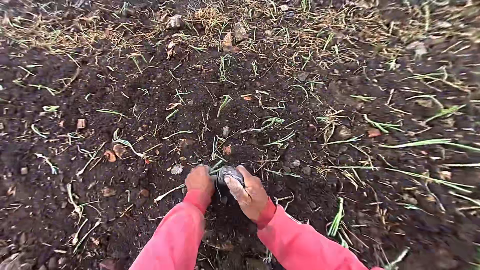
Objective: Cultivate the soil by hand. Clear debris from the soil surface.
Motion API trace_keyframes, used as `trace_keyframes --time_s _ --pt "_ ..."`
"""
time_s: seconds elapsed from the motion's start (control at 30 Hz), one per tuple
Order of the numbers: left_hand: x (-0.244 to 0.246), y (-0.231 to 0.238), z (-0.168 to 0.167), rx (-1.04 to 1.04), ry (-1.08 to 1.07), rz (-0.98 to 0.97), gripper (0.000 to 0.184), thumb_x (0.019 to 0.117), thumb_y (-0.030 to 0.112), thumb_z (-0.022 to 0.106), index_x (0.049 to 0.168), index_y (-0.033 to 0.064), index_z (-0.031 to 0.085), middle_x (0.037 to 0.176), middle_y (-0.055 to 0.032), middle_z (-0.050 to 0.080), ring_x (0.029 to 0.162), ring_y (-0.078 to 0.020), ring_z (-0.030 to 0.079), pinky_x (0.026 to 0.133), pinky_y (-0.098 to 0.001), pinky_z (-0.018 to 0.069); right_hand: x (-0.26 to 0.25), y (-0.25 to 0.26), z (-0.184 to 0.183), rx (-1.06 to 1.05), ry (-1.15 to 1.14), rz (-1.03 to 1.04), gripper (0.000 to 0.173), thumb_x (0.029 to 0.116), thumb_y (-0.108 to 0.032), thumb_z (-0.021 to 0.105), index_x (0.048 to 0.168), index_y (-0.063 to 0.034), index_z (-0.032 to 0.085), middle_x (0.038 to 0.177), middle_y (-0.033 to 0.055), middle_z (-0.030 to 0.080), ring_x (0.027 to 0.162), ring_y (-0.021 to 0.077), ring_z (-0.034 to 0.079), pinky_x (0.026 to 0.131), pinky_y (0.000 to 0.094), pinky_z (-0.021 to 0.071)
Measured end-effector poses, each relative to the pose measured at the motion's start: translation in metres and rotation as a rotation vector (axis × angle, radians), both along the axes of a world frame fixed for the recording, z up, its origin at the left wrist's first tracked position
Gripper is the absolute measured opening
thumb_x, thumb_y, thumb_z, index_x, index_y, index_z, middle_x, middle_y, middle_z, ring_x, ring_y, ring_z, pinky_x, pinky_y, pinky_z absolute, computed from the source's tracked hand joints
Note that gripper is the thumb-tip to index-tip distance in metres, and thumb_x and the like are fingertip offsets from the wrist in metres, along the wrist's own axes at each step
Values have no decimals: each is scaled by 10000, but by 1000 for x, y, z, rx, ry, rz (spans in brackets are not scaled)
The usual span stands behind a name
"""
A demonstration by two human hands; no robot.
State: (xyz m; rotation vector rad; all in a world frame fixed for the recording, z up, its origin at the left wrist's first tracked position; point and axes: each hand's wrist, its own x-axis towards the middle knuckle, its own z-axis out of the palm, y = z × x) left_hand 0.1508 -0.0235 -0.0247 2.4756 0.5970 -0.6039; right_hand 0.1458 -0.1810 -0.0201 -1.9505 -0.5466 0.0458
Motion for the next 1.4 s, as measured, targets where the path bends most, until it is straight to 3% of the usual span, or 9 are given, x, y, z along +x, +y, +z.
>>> trace_keyframes --time_s 0.13,0.3,0.5,0.7,0.87,1.07,1.2,1.27,1.4 --pt "-33 -7 -13 19 -127 -133 329 1030 130 553 1347 123 640 1390 -153 585 1247 -362 610 965 -552 555 -20 -33 34 156 -51 1 396 1032 -549 518 1003 -160 587 609 -48 503 473 67 506 431 282 476" --pt "-80 62 -7 -84 -676 116 188 996 138 632 1076 44 774 1129 -140 736 1095 -307 693 976 -535 542 -26 -34 41 87 -96 24 427 1033 -548 516 956 -138 606 623 -57 529 511 23 533 465 234 487" --pt "-139 95 -16 -326 -347 426 112 913 181 772 1020 156 793 899 -18 780 786 -167 745 796 -466 622 -18 -1 120 382 -80 211 229 1035 -368 573 1040 -142 608 689 -79 554 548 -7 525 465 184 471" --pt "-104 48 24 -102 -243 143 111 930 230 762 1017 175 805 1012 -53 774 995 -255 725 919 -562 555 -40 2 -10 -11 9 212 429 1035 -494 509 987 -80 614 648 -13 570 549 66 573 503 289 516" --pt "-90 -14 -18 76 -94 -262 198 993 192 614 1089 134 778 1172 -110 708 1208 -349 588 1020 -563 444 -59 -29 29 113 8 160 401 1028 -561 517 985 -169 595 631 -56 515 504 45 521 453 262 483" --pt "-117 69 -31 277 -222 41 317 1004 286 641 1292 188 729 1350 -114 647 1306 -368 541 1045 -570 447 -58 -50 38 120 -101 188 395 1038 -537 517 1056 -156 616 672 -25 567 548 21 563 488 221 497" --pt "-127 98 -54 249 -312 14 238 1023 225 601 1132 101 772 1252 -109 699 1235 -318 619 1056 -492 489 -47 -51 116 -37 -269 207 393 1060 -500 486 1173 -135 576 868 0 617 742 -10 610 662 184 530" --pt "-125 105 -43 152 -403 118 233 1033 176 579 1138 55 747 1230 -136 700 1176 -309 666 1030 -478 529 -31 -43 137 -99 -288 166 449 1050 -530 489 1113 -96 584 782 27 610 666 24 601 589 235 522" --pt "-86 159 -3 171 -486 443 272 1029 82 507 1229 11 677 1250 -212 663 1137 -375 668 1003 -549 528 11 -19 49 -191 -278 44 594 1029 -592 466 967 -27 638 628 52 583 500 100 569 447 320 496"
